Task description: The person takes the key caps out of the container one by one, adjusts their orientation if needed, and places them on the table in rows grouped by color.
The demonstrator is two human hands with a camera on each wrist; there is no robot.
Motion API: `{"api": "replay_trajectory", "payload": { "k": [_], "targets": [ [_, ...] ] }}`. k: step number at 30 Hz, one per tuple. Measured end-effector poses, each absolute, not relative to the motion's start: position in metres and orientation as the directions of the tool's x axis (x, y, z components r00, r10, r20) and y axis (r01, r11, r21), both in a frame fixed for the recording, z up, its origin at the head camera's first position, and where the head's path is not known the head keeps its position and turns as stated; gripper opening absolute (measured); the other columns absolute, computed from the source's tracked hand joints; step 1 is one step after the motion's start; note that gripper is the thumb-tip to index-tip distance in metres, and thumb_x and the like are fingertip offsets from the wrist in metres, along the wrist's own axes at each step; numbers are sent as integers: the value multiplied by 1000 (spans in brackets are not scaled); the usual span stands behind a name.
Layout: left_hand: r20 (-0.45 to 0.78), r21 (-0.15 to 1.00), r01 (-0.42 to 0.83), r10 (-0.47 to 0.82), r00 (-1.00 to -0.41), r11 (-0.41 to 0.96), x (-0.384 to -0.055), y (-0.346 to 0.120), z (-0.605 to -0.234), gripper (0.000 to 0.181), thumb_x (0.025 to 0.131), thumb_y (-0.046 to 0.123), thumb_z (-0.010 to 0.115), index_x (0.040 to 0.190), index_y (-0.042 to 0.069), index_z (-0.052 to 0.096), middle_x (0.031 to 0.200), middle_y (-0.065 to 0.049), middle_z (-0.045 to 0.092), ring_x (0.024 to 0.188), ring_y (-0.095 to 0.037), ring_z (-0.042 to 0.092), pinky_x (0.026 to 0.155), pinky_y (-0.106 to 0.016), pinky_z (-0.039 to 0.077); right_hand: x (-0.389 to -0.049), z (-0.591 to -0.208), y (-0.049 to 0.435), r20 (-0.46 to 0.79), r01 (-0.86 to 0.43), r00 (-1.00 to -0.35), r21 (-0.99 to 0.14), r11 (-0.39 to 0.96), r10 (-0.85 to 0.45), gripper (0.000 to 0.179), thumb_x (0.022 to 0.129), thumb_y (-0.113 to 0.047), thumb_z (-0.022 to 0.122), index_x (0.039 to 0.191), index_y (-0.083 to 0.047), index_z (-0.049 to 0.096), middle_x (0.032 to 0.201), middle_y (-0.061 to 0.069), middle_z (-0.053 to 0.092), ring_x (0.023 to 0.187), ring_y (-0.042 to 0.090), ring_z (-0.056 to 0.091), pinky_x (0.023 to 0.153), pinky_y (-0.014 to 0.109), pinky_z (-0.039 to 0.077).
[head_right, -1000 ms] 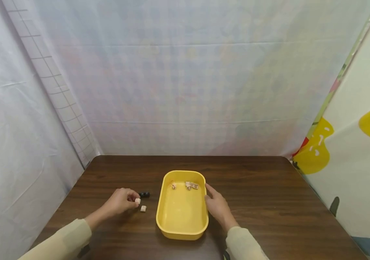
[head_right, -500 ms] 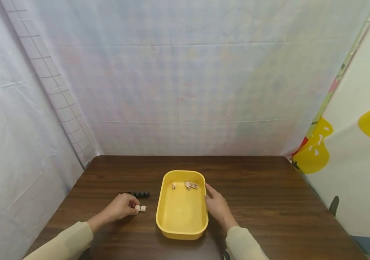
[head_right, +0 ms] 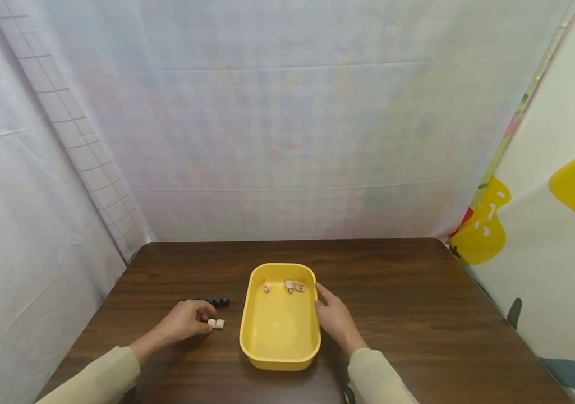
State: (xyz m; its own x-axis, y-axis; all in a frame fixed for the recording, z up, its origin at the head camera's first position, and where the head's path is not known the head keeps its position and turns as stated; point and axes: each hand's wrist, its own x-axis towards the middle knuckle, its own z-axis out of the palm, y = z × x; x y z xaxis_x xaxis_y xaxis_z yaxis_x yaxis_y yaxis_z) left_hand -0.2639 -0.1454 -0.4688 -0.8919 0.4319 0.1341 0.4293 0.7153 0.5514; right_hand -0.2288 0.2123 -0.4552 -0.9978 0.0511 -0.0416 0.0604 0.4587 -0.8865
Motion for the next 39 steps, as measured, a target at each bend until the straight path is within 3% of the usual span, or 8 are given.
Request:
{"api": "replay_trajectory", "payload": {
  "k": [9, 16, 21, 27, 33, 39],
  "targets": [
    [173, 583, 364, 327, -929, 726, -271, -135, -452, 23, 83, 13, 76, 104, 4, 73, 87, -3, 63, 77, -15, 56, 70, -36, 49, -230, -455, 211, -44, 62, -998, -889, 453, 51, 52, 101, -14, 47, 151, -3, 38, 148, 27, 42, 121, 35, 53, 103, 54, 39],
    [193, 548, 378, 326, -925, 746, -278, -117, -440, 28, 89, 22, 73, 112, 5, 72, 101, -9, 65, 91, -26, 62, 77, -44, 51, -230, -454, 212, -48, 65, -998, -893, 445, 49, 52, 101, -14, 47, 152, -2, 38, 147, 27, 42, 118, 33, 54, 102, 53, 41],
    [166, 552, 369, 335, -927, 748, -288, -101, -431, 33, 92, 29, 71, 118, 9, 70, 110, -11, 63, 95, -27, 60, 78, -45, 51, -229, -453, 212, -48, 64, -998, -895, 441, 48, 53, 101, -13, 47, 152, -2, 37, 147, 28, 42, 117, 33, 55, 101, 53, 41],
    [155, 570, 362, 336, -929, 738, -299, -76, -424, 33, 92, 30, 72, 118, 10, 70, 108, -6, 59, 95, -22, 58, 81, -45, 51, -229, -453, 213, -56, 69, -997, -894, 444, 44, 53, 102, -13, 46, 152, -1, 36, 149, 28, 40, 120, 34, 53, 102, 54, 40],
    [176, 501, 390, 351, -920, 772, -308, -48, -422, 31, 91, 28, 73, 115, 9, 72, 106, -8, 60, 93, -25, 58, 78, -44, 50, -229, -453, 213, -54, 68, -998, -892, 447, 43, 53, 101, -12, 46, 152, -1, 36, 150, 28, 38, 126, 37, 49, 105, 55, 37],
    [127, 433, 355, 334, -934, 828, -316, -24, -428, 30, 89, 28, 75, 114, 12, 74, 109, -10, 60, 99, -30, 57, 84, -49, 47, -229, -453, 213, -51, 64, -998, -884, 463, 40, 52, 102, -12, 46, 152, -1, 36, 147, 28, 42, 115, 33, 56, 98, 52, 43]
  ]
}}
